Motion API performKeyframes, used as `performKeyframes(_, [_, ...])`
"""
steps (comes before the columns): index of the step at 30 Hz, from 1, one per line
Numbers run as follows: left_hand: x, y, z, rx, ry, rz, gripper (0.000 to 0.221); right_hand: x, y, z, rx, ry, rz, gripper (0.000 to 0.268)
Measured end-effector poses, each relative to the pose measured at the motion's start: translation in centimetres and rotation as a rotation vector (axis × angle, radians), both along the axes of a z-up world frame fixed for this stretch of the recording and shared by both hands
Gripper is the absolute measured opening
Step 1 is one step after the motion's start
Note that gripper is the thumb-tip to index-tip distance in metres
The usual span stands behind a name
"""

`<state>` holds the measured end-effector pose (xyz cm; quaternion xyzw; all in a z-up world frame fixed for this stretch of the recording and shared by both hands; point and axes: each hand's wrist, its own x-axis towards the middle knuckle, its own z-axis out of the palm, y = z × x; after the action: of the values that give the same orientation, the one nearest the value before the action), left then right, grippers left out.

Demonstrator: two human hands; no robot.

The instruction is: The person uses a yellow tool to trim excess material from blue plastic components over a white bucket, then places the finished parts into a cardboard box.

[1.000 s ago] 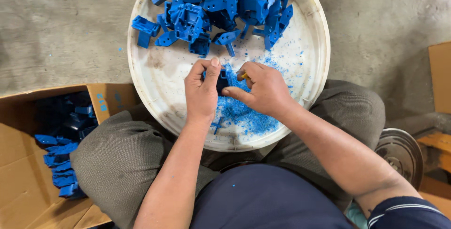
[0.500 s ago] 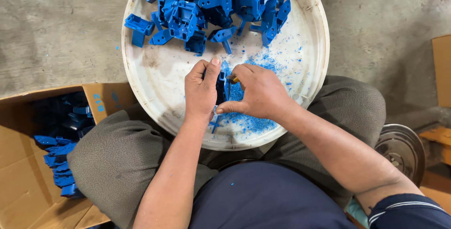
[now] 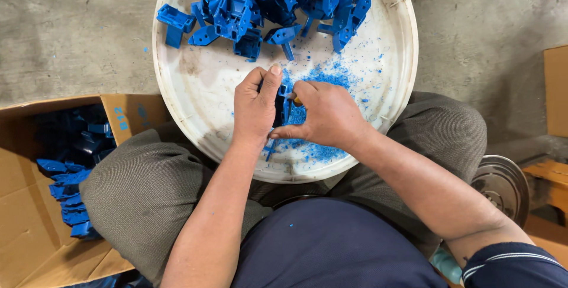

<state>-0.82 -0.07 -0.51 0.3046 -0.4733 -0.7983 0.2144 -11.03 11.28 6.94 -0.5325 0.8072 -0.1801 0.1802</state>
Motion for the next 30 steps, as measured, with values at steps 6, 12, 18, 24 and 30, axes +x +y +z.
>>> performKeyframes(6, [0.1,-0.1,0.1,-0.016,-0.023,-0.004,0.043,0.6,0.3,-0.3,-0.057,0.066,0.008,0.071])
performKeyframes(12, [0.2,-0.1,0.2,-0.062,-0.039,0.009,0.044,1.0,0.6,-1.1,-0.116,0.15,0.06,0.061])
performKeyframes(18, [0.1,-0.2,0.3,-0.049,-0.067,0.03,0.043,1.1,0.7,-1.0,-0.183,0.156,0.013,0.069])
performKeyframes(24, [0.1,-0.1,0.2,-0.019,-0.059,0.035,0.044,1.5,0.8,-0.8,-0.128,0.145,0.0,0.065])
performKeyframes(30, [0.2,-0.2,0.4,-0.034,-0.071,0.045,0.043,2.0,0.8,-0.9,-0.187,0.183,0.029,0.061])
